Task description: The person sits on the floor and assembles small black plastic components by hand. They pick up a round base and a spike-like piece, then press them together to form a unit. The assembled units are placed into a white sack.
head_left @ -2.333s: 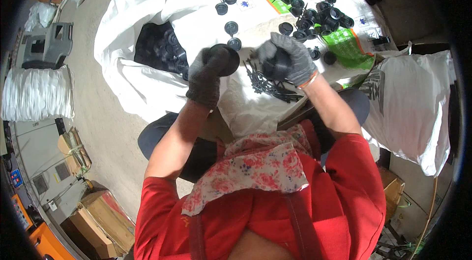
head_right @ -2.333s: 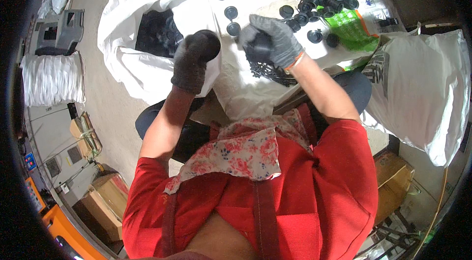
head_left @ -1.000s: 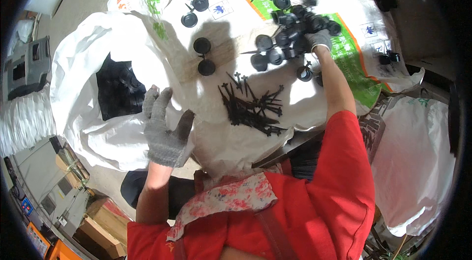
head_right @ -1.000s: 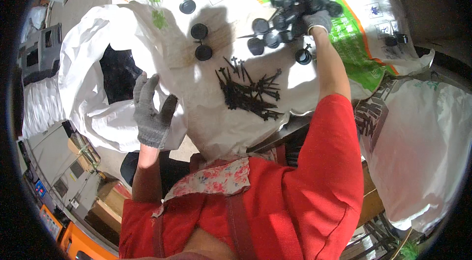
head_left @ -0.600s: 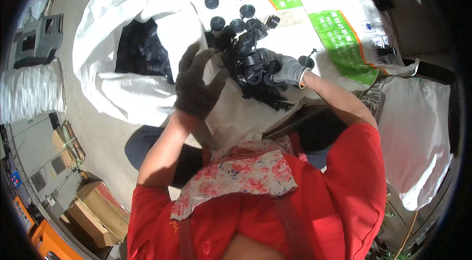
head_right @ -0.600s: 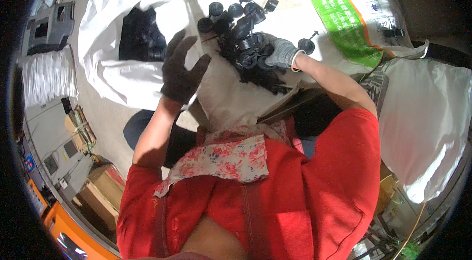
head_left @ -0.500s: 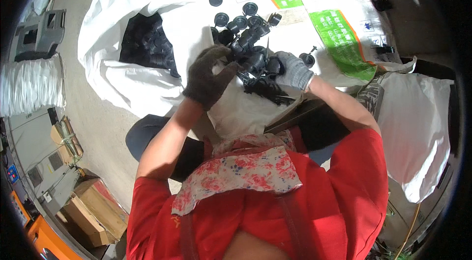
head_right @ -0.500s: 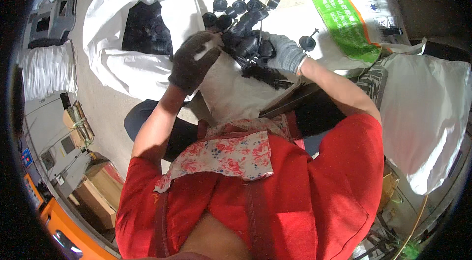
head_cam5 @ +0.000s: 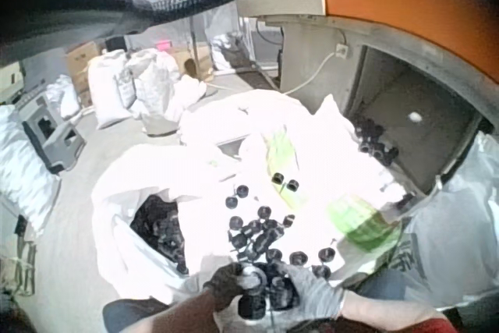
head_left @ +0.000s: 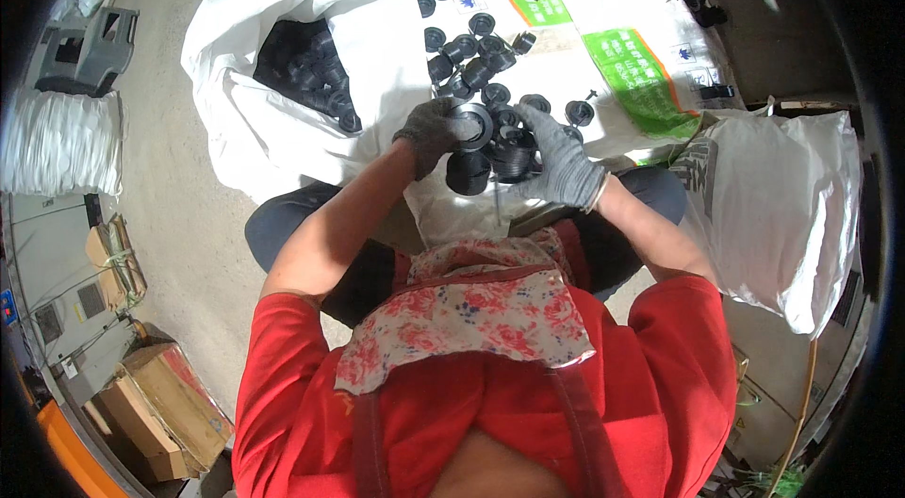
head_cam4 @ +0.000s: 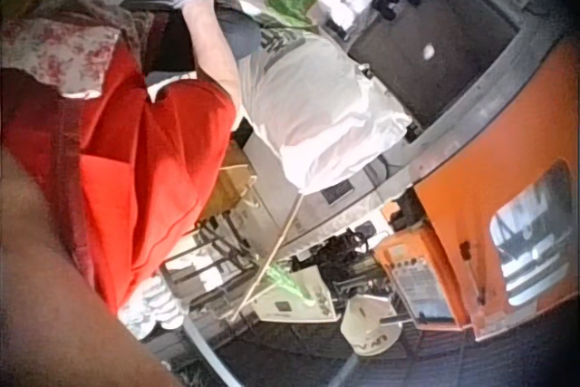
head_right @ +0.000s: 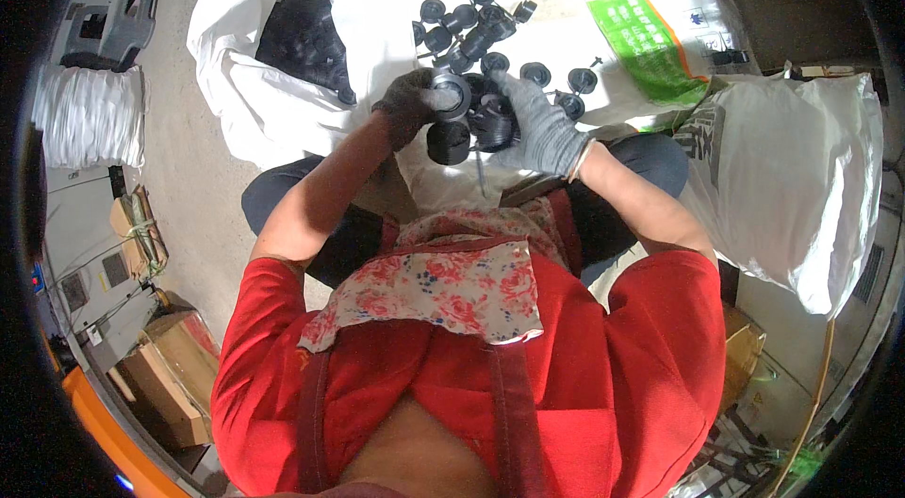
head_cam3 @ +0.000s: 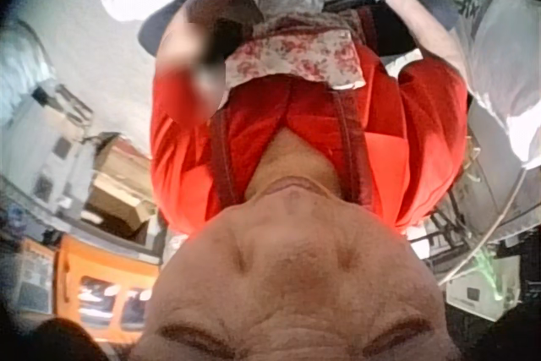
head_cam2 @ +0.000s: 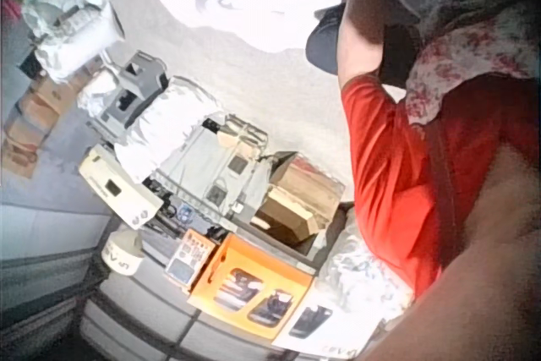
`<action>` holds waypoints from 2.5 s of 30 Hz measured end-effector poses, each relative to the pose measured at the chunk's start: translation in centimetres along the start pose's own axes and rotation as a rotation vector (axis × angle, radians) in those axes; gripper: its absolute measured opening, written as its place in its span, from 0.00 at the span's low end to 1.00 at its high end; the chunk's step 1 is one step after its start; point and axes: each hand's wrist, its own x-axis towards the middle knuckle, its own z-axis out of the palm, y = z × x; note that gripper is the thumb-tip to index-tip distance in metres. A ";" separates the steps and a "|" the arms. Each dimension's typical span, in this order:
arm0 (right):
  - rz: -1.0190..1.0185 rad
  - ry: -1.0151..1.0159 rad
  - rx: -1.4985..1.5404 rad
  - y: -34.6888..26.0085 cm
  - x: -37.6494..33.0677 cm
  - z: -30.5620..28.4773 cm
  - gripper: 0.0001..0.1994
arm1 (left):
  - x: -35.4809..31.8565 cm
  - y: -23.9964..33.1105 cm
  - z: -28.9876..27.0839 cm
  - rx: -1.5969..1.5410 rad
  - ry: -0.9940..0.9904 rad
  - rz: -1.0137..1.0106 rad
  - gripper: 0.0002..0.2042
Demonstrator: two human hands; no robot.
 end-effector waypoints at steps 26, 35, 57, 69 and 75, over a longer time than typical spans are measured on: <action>-0.018 -0.150 0.032 -4.3 11.1 0.3 0.12 | -4.3 4.7 -0.4 1.470 0.401 1.109 0.09; 0.133 0.094 1.319 -5.3 10.8 -0.3 0.17 | -4.9 4.7 -2.8 -0.022 0.147 0.429 0.20; 0.480 -0.622 -0.366 8.5 5.3 10.3 0.27 | -3.1 4.5 -7.3 1.137 0.820 0.806 0.36; -0.145 0.215 0.022 -0.2 2.1 3.9 0.23 | -3.2 0.7 -0.3 -0.060 0.302 -0.192 0.25; 0.043 0.313 0.283 -5.7 1.2 3.4 0.35 | -2.9 -0.6 -0.7 -0.189 -0.014 -0.079 0.19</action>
